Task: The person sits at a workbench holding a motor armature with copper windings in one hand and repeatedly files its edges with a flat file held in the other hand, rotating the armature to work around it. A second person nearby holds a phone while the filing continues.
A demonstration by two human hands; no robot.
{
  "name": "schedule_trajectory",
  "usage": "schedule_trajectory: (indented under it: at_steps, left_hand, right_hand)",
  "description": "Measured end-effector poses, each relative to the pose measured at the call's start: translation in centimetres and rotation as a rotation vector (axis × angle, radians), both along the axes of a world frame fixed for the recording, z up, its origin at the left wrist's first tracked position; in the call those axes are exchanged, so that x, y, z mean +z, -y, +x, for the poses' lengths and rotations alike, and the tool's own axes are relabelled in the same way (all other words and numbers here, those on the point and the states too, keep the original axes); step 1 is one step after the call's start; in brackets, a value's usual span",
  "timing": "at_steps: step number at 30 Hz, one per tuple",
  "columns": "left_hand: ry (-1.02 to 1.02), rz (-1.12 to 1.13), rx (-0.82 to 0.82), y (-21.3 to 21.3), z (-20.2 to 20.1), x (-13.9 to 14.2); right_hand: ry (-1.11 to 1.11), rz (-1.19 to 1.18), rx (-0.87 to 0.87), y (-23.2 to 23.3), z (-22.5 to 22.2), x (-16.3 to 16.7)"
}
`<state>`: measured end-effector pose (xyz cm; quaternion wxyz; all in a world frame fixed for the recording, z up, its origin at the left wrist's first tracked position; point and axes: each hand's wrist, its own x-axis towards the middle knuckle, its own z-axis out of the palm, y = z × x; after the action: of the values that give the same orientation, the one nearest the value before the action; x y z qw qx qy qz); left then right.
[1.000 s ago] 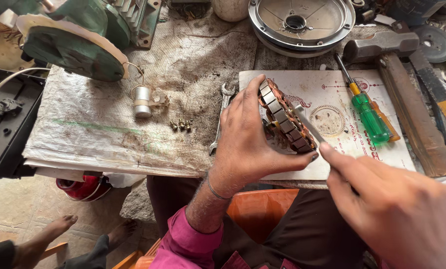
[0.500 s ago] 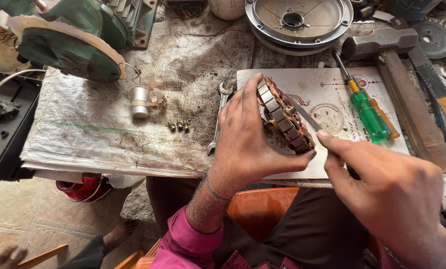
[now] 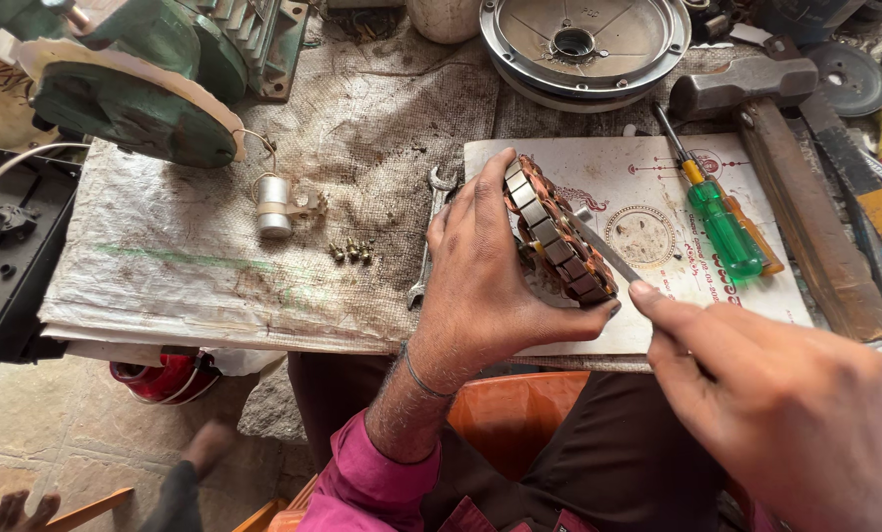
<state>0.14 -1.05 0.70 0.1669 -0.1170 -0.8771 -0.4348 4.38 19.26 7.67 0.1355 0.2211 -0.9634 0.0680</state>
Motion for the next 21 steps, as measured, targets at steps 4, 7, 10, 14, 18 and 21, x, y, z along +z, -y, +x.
schedule_trajectory:
  at_steps: [4, 7, 10, 14, 18, 21]
  left_hand:
    - [0.015, 0.009, -0.005, 0.1, 0.1, 0.1]
    - [0.002, -0.009, 0.002, 0.1, 0.1, 0.2]
    - [-0.005, -0.020, 0.002, 0.1, 0.0, 0.1]
    - [0.007, -0.006, -0.006, 0.1, 0.1, 0.1]
    - [0.000, -0.025, -0.006, 0.2, 0.0, 0.2]
    - [0.013, -0.028, -0.003, 0.1, 0.0, 0.3]
  right_hand:
    - [-0.006, -0.060, -0.008, -0.4, 0.0, -0.6]
    - [0.008, -0.002, -0.007, -0.9, 0.1, -1.1]
    - [-0.003, -0.064, 0.006, -1.2, 0.0, -1.4]
    - [0.003, -0.050, -0.021, -0.7, -0.1, -1.0]
    - [0.024, 0.029, -0.057, 0.1, 0.1, 0.0]
    - [0.024, -0.055, -0.033, 0.3, -0.2, 0.1]
